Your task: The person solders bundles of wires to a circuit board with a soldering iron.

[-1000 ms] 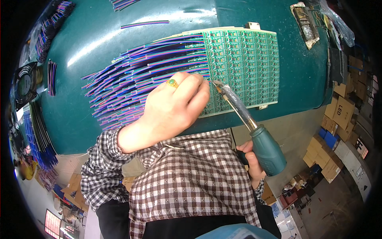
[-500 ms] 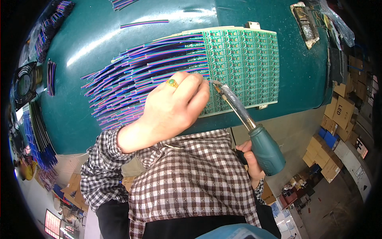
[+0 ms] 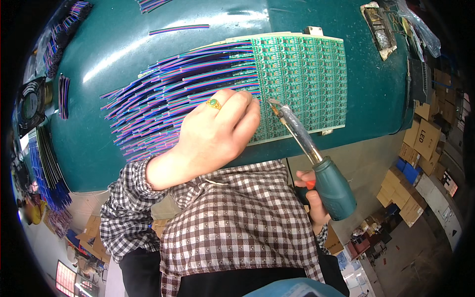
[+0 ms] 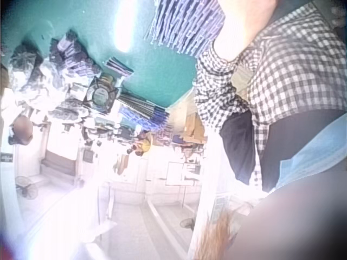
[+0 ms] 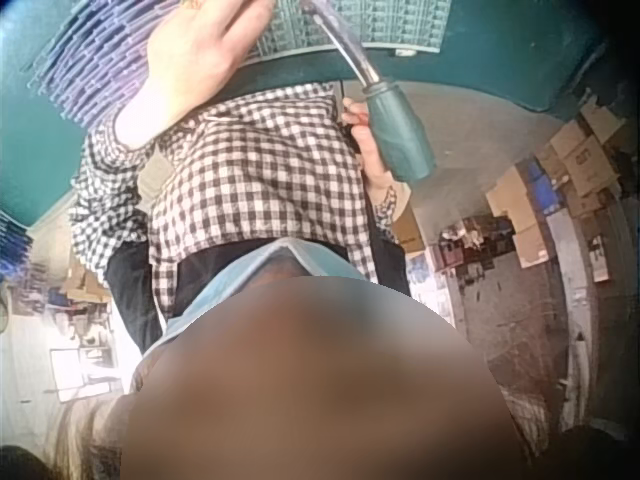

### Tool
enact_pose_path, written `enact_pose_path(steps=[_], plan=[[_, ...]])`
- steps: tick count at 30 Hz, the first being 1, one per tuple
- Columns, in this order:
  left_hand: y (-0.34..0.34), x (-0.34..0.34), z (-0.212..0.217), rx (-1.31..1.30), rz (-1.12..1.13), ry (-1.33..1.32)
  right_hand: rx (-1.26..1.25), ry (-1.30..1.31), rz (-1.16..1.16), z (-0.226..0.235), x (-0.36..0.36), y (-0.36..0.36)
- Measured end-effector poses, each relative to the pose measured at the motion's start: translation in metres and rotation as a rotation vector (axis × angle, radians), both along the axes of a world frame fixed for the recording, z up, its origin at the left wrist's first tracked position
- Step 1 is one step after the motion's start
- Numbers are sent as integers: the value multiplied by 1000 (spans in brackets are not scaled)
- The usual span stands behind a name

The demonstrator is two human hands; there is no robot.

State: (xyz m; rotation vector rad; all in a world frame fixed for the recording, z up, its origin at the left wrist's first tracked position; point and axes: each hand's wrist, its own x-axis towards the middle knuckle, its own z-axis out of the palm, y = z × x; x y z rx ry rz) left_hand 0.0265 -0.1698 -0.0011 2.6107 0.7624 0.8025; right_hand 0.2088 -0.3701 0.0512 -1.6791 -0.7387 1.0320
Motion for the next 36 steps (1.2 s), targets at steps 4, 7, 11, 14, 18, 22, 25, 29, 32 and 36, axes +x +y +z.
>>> enact_pose_path(steps=[4, 7, 11, 14, 18, 22, 25, 29, 32, 36], plan=[[0, -1, 1, 0, -3, 19, 1, -28, 59, -4, 5, -6], [0, -1, 0, 9, -6, 11, 2, -47, 75, -6, 8, -11], [2, 1, -8, 109, -15, -18, 32, -3, 13, -9, 3, -10], [2, 0, -8, 100, -20, -14, 33, -17, 36, -10, 5, -11], [0, 0, -3, 64, -11, -12, -1, -18, 62, -10, 6, -12], [-1, 1, -2, 23, -1, -11, -21, -26, 50, -11, 5, -14], [-2, 1, -1, 29, 5, -11, -4, 6, 6, -11, 2, -13], [-3, 1, -2, 33, 12, -7, -24, -42, 59, -11, 5, -13], [-4, 2, -2, 46, 13, -9, -51, -37, 40, -10, 4, -13], [-5, 2, -4, 47, 16, -9, -36, -38, 35, -6, 0, -10]])
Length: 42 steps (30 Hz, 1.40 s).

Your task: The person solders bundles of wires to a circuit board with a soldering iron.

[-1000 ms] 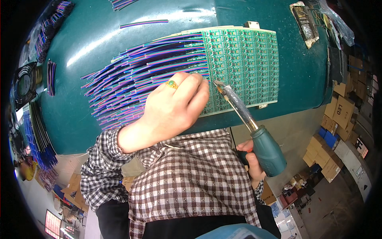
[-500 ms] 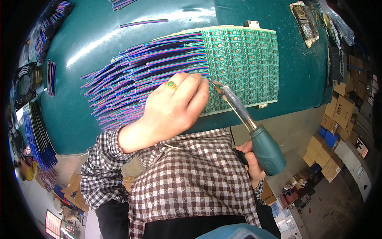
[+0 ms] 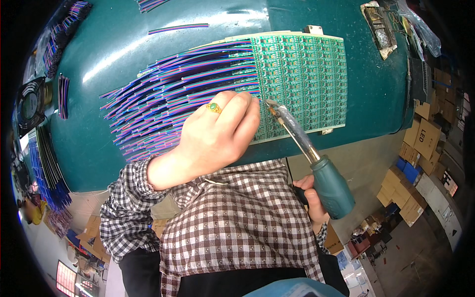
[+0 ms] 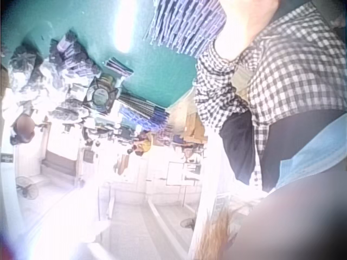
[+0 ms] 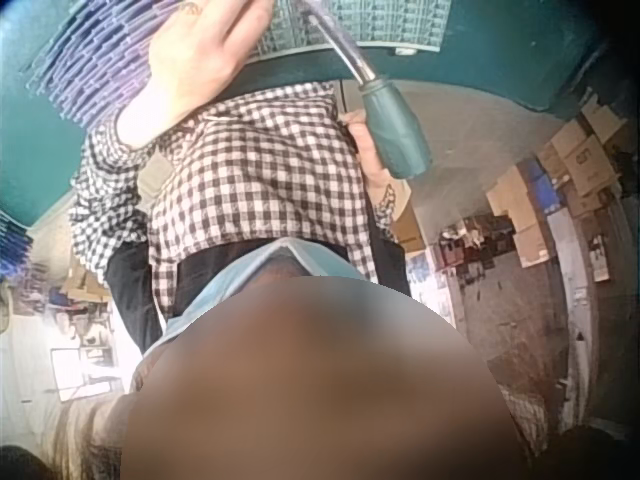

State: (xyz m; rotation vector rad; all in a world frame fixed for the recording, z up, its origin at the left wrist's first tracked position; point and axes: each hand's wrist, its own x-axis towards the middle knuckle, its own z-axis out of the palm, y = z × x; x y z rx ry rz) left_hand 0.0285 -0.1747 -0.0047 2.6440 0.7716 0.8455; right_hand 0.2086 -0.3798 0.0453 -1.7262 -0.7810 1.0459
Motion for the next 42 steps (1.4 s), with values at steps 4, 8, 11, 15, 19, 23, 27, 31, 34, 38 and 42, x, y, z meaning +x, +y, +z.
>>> enact_pose_path(steps=[4, 8, 11, 15, 19, 23, 27, 31, 34, 38, 42], plan=[[4, -2, -8, 109, -8, 4, 9, -11, -11, 5, -3, 5], [6, -1, -7, 99, -16, 9, 26, -10, -1, 4, -3, 7], [6, 0, -6, 100, -16, 5, 94, 34, -14, 5, -2, 12], [4, -3, 0, 43, -10, 52, 169, 180, -60, 2, 4, 28], [23, -25, 46, -327, -30, -74, 307, 304, -143, -7, 18, 29], [95, -47, 48, -320, 71, -50, 340, 312, -243, -11, 26, 34], [149, -46, 0, -391, 112, 89, 308, 257, -234, -11, 30, 35], [171, -45, -17, -514, 61, 196, 287, 220, -240, -14, 32, 23], [169, -41, -13, -444, 20, 229, 322, 301, -288, -18, 36, 22], [138, -49, 18, -695, 110, -58, 314, 274, -290, -13, 35, 19], [66, -27, 60, -577, 59, -82, 281, 279, -273, -12, 36, 18]])
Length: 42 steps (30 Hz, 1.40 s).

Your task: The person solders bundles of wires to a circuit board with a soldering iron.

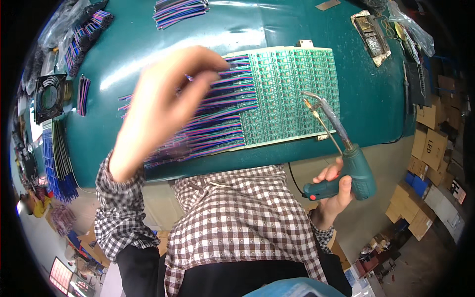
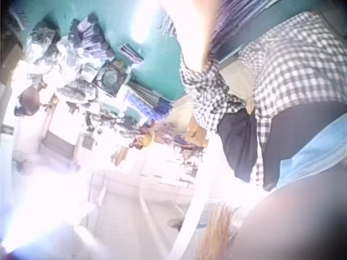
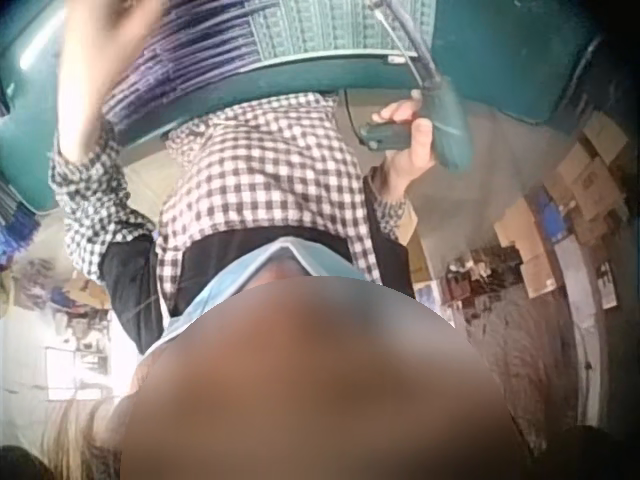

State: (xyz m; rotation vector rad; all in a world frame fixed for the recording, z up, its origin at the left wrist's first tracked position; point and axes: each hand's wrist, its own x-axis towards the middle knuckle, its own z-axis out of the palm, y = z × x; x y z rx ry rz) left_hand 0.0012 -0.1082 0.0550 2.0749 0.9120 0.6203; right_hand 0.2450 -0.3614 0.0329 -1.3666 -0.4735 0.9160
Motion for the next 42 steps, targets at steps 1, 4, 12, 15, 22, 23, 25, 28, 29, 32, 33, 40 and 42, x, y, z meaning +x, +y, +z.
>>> enact_pose_path(steps=[1, 4, 12, 15, 22, 23, 25, 28, 29, 32, 33, 40, 42], plan=[[-15, 6, 2, 2, -61, -10, 7, 12, 4, 0, -1, 0], [-41, 16, -15, 20, -170, -53, 23, 40, 28, 0, -1, -4], [-66, 22, -42, 487, -161, 192, 22, 38, 18, -2, -3, -12], [-71, 21, -46, 523, -178, 238, 37, 28, 24, -4, -3, -15], [-71, 27, -57, 667, -144, 142, 2, -147, 170, -2, -10, -21], [-71, 27, -58, 665, -145, 140, 15, -154, 193, -1, -11, -20], [-72, 27, -60, 685, -140, 152, 2, -148, 184, -1, -12, -20], [-72, 26, -60, 675, -149, 163, -6, -134, 182, -2, -12, -21], [-72, 26, -60, 674, -148, 163, -2, -129, 184, -3, -12, -22], [-72, 26, -60, 681, -128, 163, -4, -119, 201, -1, -11, -20], [-72, 26, -60, 609, -112, 112, -6, -120, 201, -1, -12, -21], [-65, 22, -36, 232, -62, 53, -12, -92, 171, 0, -13, -21], [-62, 23, -38, 194, -89, 54, -17, -100, 170, 0, -13, -20]])
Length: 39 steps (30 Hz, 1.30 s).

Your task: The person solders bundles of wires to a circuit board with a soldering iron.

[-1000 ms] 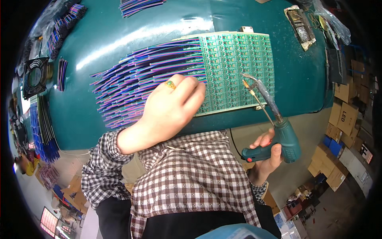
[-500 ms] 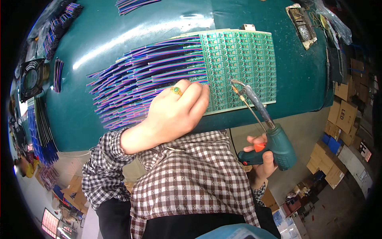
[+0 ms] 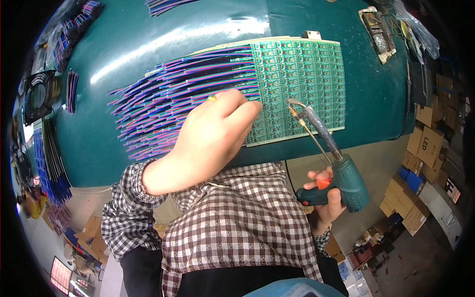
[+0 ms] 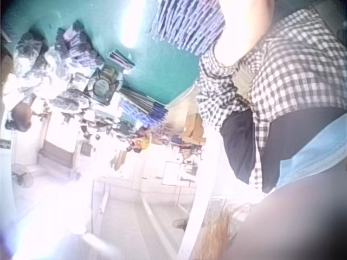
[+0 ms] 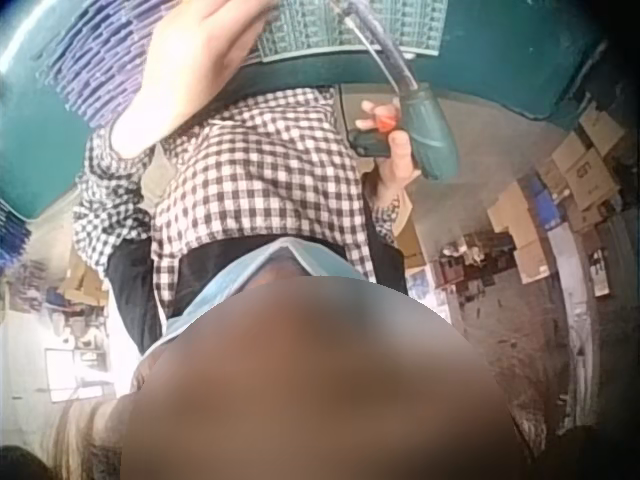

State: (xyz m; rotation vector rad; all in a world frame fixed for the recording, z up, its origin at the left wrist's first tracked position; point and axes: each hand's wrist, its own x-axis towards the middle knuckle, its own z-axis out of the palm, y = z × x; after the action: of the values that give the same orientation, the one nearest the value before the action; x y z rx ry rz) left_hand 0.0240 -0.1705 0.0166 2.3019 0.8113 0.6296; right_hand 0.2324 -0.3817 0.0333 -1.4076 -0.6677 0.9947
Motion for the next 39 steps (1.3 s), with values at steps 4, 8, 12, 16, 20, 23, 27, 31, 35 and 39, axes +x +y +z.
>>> enact_pose_path(steps=[4, 8, 12, 16, 20, 23, 27, 31, 35, 39], plan=[[-6, 0, -5, 186, -28, 113, 5, 0, 6, -1, 1, -1], [-12, 0, -6, 276, -62, 169, -26, -22, -21, 1, -1, -1], [-12, 2, -19, 464, -41, 76, -46, -33, -13, 6, -5, 1], [-10, 2, -24, 504, -43, 64, -73, -60, -15, 8, -8, 2], [-11, 2, -22, 517, -33, 96, -107, -86, 6, 13, -10, 2], [-12, 2, -23, 518, -26, 88, -124, -149, 46, 14, -12, 3], [-12, 2, -25, 522, -11, 61, -142, -158, 75, 13, -15, 0], [-11, 2, -26, 538, -11, 55, -139, -212, 128, 11, -15, 0], [-12, 2, -25, 541, -15, 80, -144, -233, 165, 9, -12, -3], [-12, 3, -25, 530, -16, 80, -139, -221, 165, 10, -13, -1]])
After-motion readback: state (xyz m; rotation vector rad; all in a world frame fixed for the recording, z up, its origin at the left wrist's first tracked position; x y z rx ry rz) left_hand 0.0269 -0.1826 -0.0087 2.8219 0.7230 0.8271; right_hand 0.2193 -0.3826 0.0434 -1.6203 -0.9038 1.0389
